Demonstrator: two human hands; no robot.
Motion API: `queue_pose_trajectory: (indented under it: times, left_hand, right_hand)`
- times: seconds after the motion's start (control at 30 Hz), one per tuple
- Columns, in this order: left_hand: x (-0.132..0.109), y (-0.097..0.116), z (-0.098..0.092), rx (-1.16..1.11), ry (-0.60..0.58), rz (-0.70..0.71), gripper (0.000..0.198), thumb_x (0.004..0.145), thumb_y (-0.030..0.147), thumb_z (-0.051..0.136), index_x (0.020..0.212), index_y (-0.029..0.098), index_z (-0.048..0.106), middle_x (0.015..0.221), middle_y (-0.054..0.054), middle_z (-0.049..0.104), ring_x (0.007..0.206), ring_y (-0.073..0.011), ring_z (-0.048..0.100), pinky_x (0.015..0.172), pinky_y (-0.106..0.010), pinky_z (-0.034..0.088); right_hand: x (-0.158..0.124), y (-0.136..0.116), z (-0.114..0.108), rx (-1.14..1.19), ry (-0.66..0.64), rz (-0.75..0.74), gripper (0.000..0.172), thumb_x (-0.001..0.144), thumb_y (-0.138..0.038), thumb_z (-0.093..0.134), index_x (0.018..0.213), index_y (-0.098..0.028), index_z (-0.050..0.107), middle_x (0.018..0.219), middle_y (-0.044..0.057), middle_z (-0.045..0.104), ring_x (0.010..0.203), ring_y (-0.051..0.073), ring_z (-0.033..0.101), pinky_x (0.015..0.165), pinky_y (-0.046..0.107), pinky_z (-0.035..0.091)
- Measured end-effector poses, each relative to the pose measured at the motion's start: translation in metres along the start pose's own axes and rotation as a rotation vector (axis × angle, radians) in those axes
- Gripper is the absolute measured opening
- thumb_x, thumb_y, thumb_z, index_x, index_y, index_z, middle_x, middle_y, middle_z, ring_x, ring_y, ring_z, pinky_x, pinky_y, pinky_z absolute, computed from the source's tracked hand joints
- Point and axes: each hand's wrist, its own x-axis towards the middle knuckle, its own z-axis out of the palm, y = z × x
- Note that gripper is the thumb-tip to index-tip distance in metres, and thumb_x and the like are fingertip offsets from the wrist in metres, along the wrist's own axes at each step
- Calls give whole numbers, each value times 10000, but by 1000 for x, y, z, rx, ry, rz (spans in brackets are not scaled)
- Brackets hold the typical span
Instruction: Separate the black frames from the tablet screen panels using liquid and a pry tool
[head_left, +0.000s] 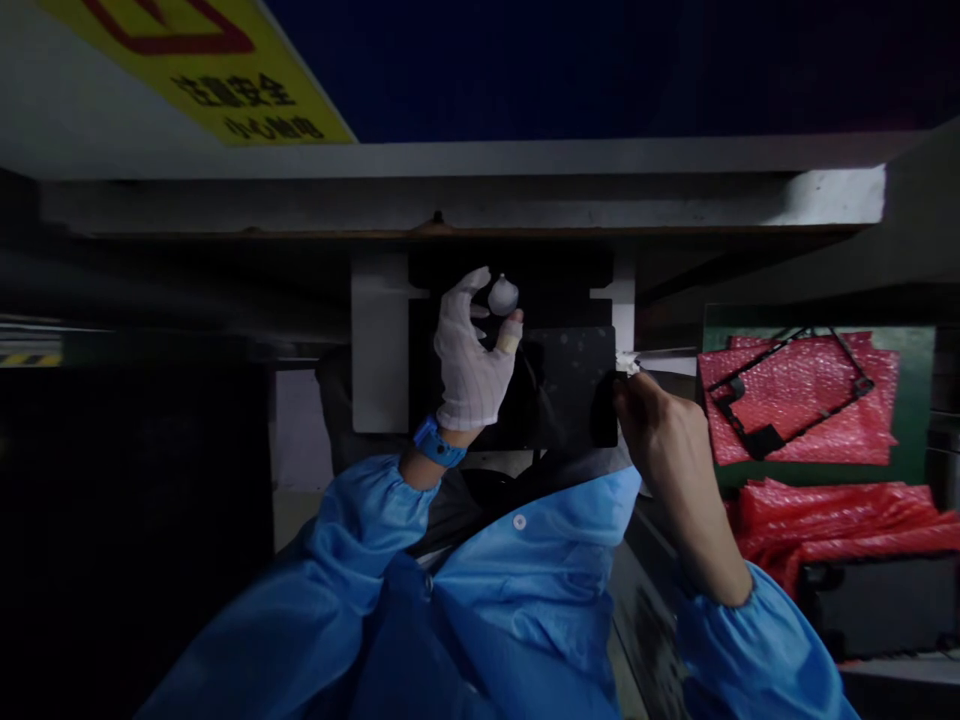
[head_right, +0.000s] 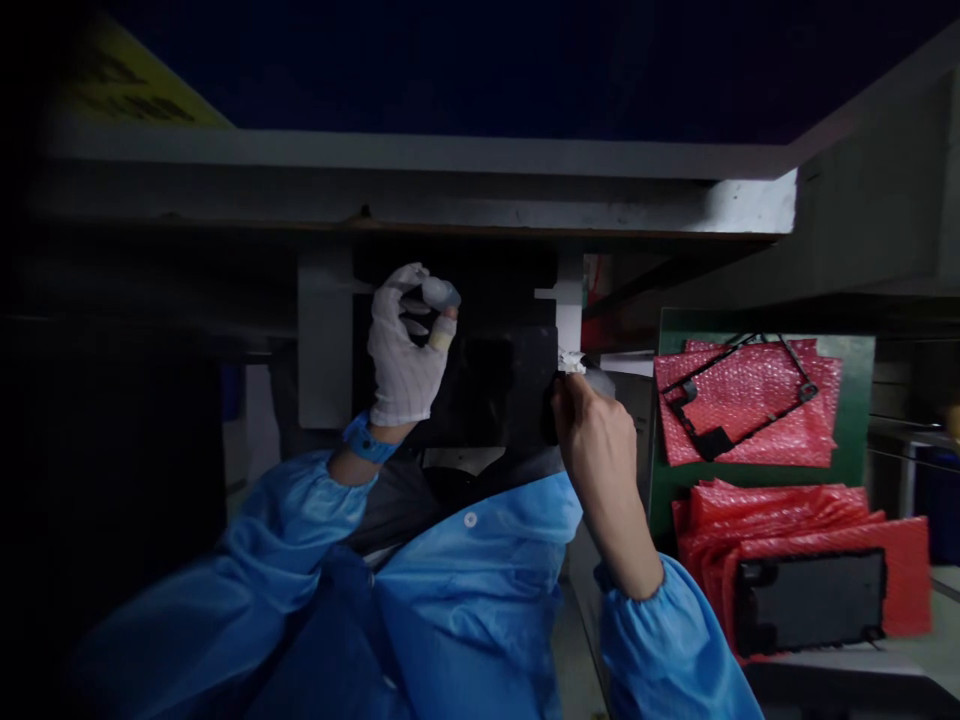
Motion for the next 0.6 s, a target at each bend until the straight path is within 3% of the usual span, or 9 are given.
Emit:
queue_pose_trajectory:
  times: [0.13,0.3,0.37,0.53,0.6]
  left_hand:
    - [14,-6,4,57,-57,-10,220,1168,369,645,1320,222,707,1307,-111,843,1204,-269,807,1061,-420,659]
    - [4,3,-4,98,-51,12,267,1182,422,628,1293,220,761,1353,-148,838,1269,-326,792,1191,-517,601]
    - [-6,12,-11,77,-135,89,308,1199,444,593,1312,220,771,1343,-144,836,1251,-309,796,1171,-483,612]
    - [-32,36,-28,101,-513,328,405,1209,495,607,1474,239,775,1207,-90,844,1032,-242,814,965,-355,644]
    - [-38,41,-32,137,-578,355,404,1221,481,606,1499,234,765,1154,-71,833,935,-217,799,882,-329,635]
  right_hand:
    - [-1,-1,0,-33,-1,-19,263,1055,-374,530,1001,-212,730,689,43,607,565,190,459,629,322,245]
    - [-2,2,1,-78,20,-13,267,1102,-372,552,1016,-217,752,683,34,607,554,189,464,634,328,231]
    - [-2,4,3,-65,26,-16,282,1112,-392,553,1023,-216,755,681,30,602,559,191,474,633,325,233]
    - [-4,7,4,-1,57,-26,326,1120,-451,534,969,-229,719,666,16,561,572,190,478,622,310,246]
    - [-6,7,2,48,82,-40,350,1119,-490,523,899,-248,647,661,9,535,574,187,480,621,309,268]
